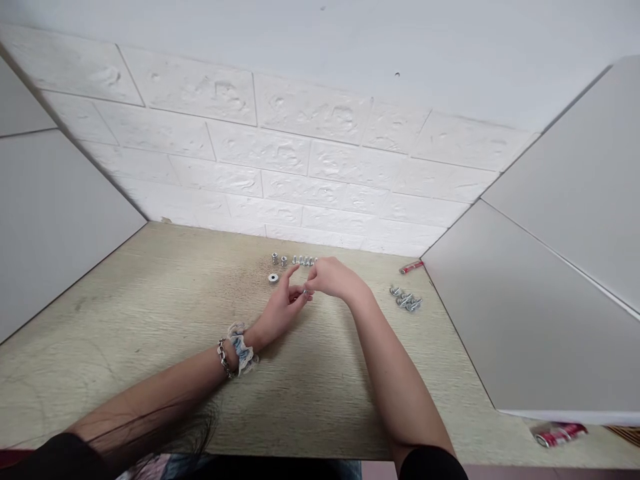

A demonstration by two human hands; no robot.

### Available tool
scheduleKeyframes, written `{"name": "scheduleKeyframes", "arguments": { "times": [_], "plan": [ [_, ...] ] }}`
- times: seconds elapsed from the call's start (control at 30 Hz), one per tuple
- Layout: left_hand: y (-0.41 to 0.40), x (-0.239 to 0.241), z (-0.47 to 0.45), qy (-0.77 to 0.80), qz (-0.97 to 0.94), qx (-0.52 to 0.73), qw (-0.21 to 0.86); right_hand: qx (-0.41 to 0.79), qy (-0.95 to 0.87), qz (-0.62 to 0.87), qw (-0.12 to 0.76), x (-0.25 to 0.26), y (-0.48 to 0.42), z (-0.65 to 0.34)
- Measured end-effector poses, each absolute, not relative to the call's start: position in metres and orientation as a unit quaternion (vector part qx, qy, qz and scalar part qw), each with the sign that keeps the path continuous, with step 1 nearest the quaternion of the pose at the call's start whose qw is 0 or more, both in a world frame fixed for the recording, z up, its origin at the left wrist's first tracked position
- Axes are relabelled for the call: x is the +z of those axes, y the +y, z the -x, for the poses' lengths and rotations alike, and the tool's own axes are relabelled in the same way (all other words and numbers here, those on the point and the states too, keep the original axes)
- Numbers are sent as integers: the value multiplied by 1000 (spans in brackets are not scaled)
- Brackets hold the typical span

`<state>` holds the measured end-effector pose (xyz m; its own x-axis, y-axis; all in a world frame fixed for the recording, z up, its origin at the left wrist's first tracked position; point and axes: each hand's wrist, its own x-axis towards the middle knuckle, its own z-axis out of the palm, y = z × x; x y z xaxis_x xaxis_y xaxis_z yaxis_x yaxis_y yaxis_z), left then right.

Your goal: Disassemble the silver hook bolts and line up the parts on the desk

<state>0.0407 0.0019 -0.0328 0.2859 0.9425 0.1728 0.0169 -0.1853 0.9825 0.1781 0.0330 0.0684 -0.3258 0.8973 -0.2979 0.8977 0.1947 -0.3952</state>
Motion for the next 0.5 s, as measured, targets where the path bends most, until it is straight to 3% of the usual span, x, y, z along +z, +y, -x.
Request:
{"name": "scheduleKeyframes", "arguments": {
  "times": [0.5],
  "plan": [
    [3,-38,-41,363,-642,446,507,-221,796,-563,34,62,33,-174]
  ]
}}
